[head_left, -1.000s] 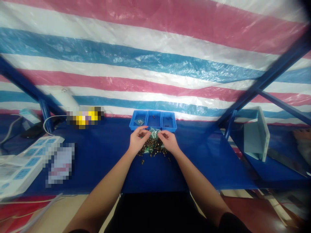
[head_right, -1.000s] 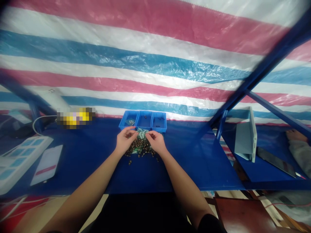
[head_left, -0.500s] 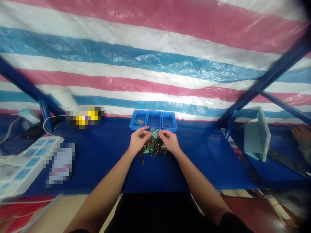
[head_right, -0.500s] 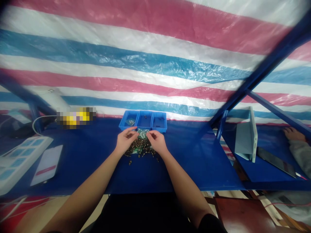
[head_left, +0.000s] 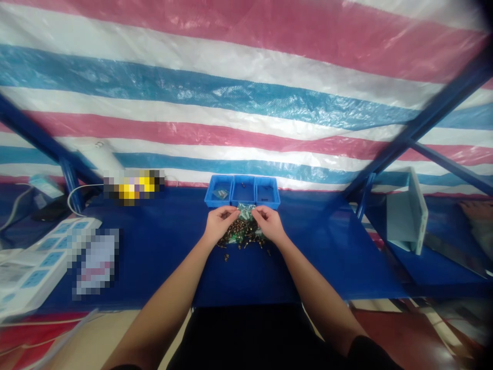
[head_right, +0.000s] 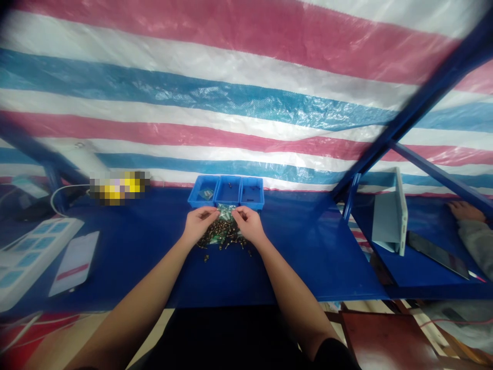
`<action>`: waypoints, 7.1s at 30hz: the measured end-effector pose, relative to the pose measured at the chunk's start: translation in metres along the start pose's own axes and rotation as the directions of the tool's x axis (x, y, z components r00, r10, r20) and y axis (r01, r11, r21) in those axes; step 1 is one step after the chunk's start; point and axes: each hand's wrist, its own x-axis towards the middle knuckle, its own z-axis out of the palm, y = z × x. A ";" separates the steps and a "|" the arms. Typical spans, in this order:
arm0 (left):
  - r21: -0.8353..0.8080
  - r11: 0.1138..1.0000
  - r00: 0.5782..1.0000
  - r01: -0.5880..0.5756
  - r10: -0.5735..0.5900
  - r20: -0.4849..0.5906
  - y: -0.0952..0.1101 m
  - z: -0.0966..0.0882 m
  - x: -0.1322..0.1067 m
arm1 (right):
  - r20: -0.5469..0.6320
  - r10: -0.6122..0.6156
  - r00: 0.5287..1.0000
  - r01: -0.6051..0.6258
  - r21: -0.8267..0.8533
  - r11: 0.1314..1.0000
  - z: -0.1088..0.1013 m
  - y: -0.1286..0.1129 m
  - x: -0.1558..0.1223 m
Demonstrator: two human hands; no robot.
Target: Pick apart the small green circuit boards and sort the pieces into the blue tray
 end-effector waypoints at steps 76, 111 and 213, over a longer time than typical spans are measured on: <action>0.113 0.990 0.996 -0.084 0.080 0.043 0.004 0.002 -0.003 | -0.107 -0.013 0.994 0.020 0.072 0.997 0.000 0.012 0.004; 0.051 0.984 0.981 -0.172 0.167 0.095 0.005 0.004 -0.003 | -0.098 -0.102 0.990 0.103 0.006 0.995 0.001 0.004 0.002; 0.227 0.954 0.980 -0.195 0.197 0.011 0.001 0.006 -0.004 | -0.106 -0.099 0.989 0.096 -0.034 0.995 0.000 0.003 0.000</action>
